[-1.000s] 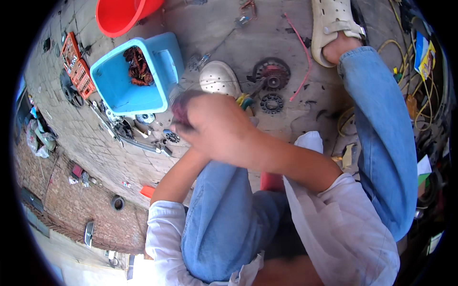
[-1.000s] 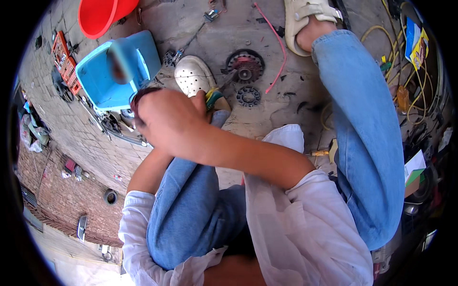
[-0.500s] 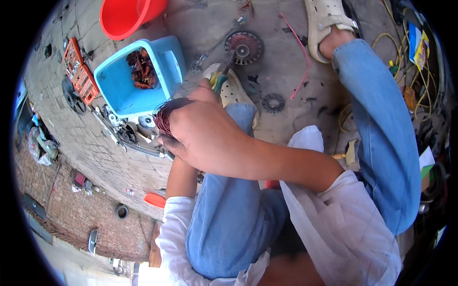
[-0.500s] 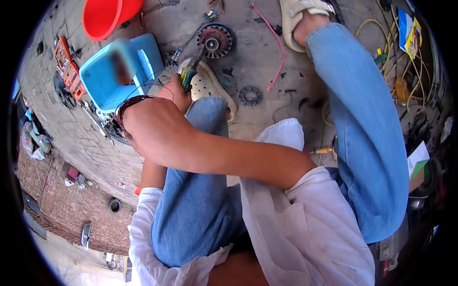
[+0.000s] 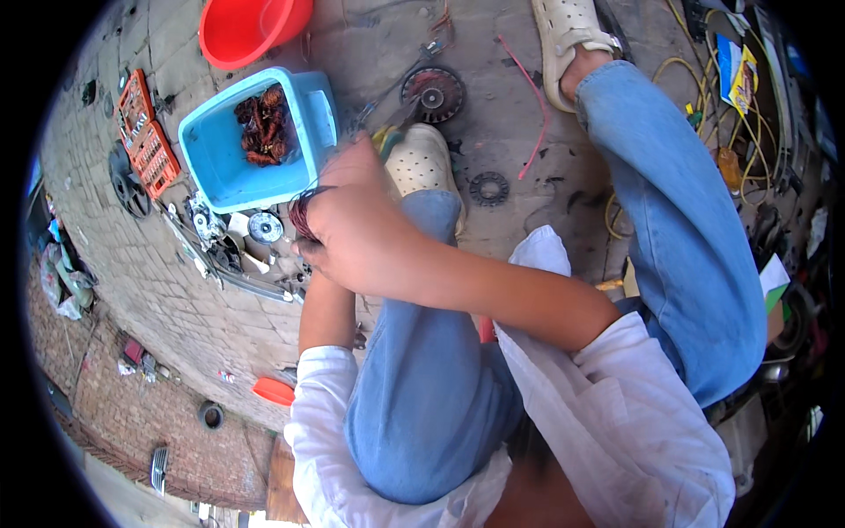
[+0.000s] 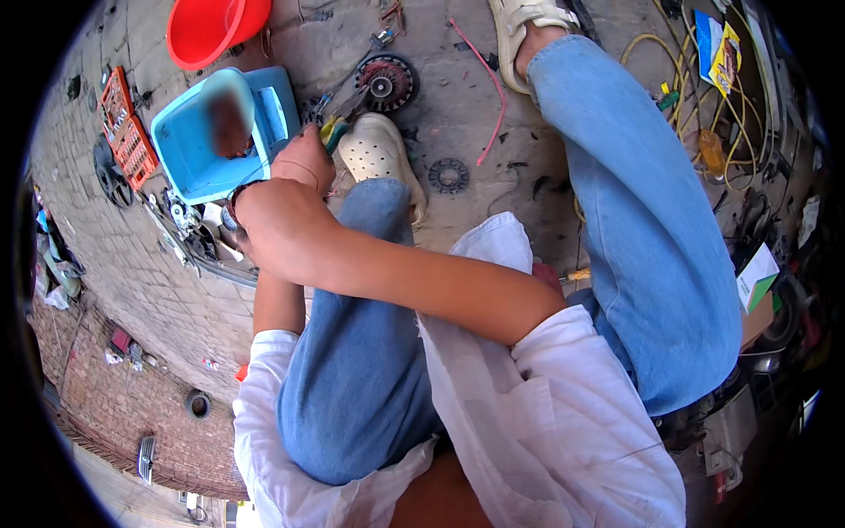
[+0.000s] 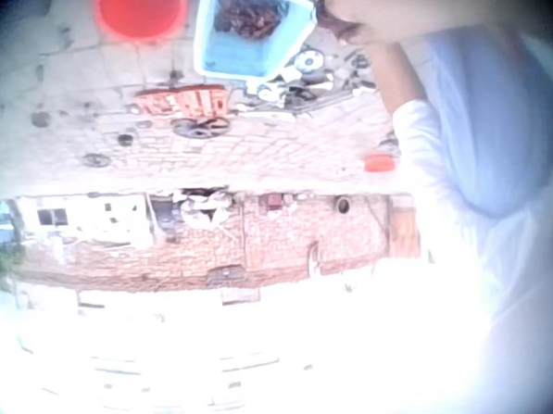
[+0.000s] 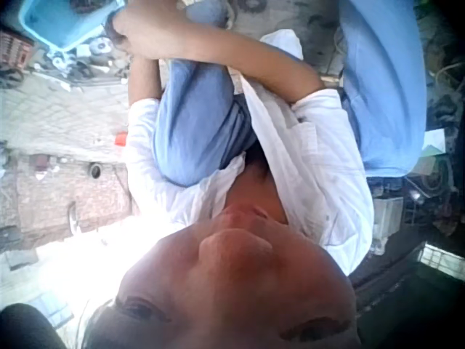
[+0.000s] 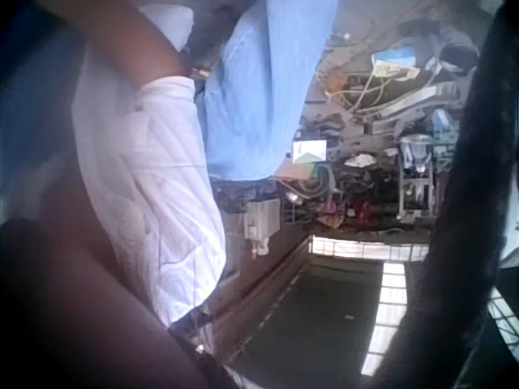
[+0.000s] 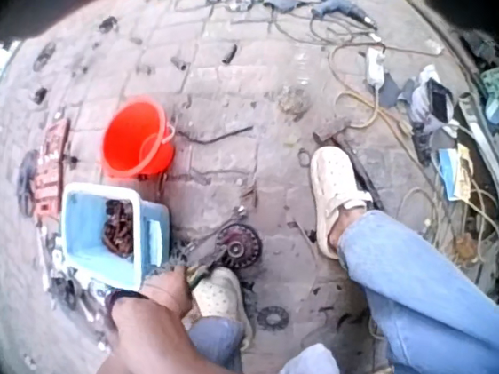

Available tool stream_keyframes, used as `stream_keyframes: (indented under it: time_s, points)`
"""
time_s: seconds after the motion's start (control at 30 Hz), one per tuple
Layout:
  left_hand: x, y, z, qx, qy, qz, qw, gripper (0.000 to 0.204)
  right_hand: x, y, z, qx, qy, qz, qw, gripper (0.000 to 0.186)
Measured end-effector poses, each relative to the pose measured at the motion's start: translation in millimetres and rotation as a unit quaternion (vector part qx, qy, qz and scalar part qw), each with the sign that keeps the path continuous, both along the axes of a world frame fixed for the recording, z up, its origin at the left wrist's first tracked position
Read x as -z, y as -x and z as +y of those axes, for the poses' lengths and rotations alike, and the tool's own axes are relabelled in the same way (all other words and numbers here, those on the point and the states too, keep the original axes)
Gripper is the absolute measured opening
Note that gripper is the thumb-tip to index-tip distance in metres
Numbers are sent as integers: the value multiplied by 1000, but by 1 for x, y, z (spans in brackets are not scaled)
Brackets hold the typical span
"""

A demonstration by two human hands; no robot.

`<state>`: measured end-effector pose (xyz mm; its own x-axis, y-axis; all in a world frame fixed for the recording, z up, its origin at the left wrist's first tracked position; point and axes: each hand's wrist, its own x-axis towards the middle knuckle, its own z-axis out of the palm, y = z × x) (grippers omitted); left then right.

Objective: The person sits on a paved floor and uses pliers and a screwdriver to strip copper wire from a motor stator. They remove the wire coils, place them in a blue plastic bin, and continue stripping the remaining wire from the component.

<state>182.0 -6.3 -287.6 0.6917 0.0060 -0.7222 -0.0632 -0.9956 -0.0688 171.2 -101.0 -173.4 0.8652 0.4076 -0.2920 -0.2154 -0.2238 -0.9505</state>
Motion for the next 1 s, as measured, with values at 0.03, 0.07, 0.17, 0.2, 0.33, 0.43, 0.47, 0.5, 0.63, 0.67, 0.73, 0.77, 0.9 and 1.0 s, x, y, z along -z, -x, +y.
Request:
stream_keyframes:
  time_s: [0.03, 0.07, 0.17, 0.2, 0.33, 0.43, 0.47, 0.5, 0.63, 0.67, 0.73, 0.77, 0.9, 1.0]
  points:
    - [-2, -2, 2, -12, 2, -1, 1000, 33, -2, 2, 2, -29, 0, 32, 999, 20]
    - [-8, -9, 1, -8, -15, 31, 999, 32, -3, 4, 2, -30, -6, 33, 999, 22]
    - [-10, -8, 8, -14, -22, 39, 999, 31, -6, 8, 4, -36, -14, 36, 999, 28]
    - [-11, -7, 7, -24, -20, 34, 999, 35, -6, 9, 4, -36, -7, 39, 999, 28]
    - [-8, 1, 2, -89, -36, 102, 990, 46, -1, 11, 0, -66, -21, 62, 996, 27]
    - [26, 34, 30, -162, 119, 34, 979, 50, 7, 11, -2, -71, -16, 32, 997, 26]
    - [61, 51, 54, -126, 178, -8, 976, 50, 8, 13, -3, -70, -9, 13, 997, 27]
    - [73, 52, 59, -168, 212, 26, 962, 48, 10, 12, -4, -70, -13, 22, 997, 27]
    - [77, 52, 73, -337, 383, 133, 850, 41, 12, 10, -4, -94, -28, 50, 994, 27]
    - [66, 47, 73, -346, 385, 168, 839, 42, 14, 12, -4, -111, -31, 56, 992, 27]
    - [64, 36, 68, -335, 409, 198, 826, 43, 16, 6, -5, -112, -25, 72, 991, 27]
    - [67, 44, 72, -337, 421, 180, 822, 44, 15, 5, -6, -119, -26, 80, 989, 27]
    - [68, 53, 67, -292, 355, 99, 883, 44, 16, 4, -6, -108, -18, 58, 992, 26]
    - [65, 60, 45, -244, 272, 38, 930, 43, 15, 4, -7, -114, -16, 51, 992, 24]
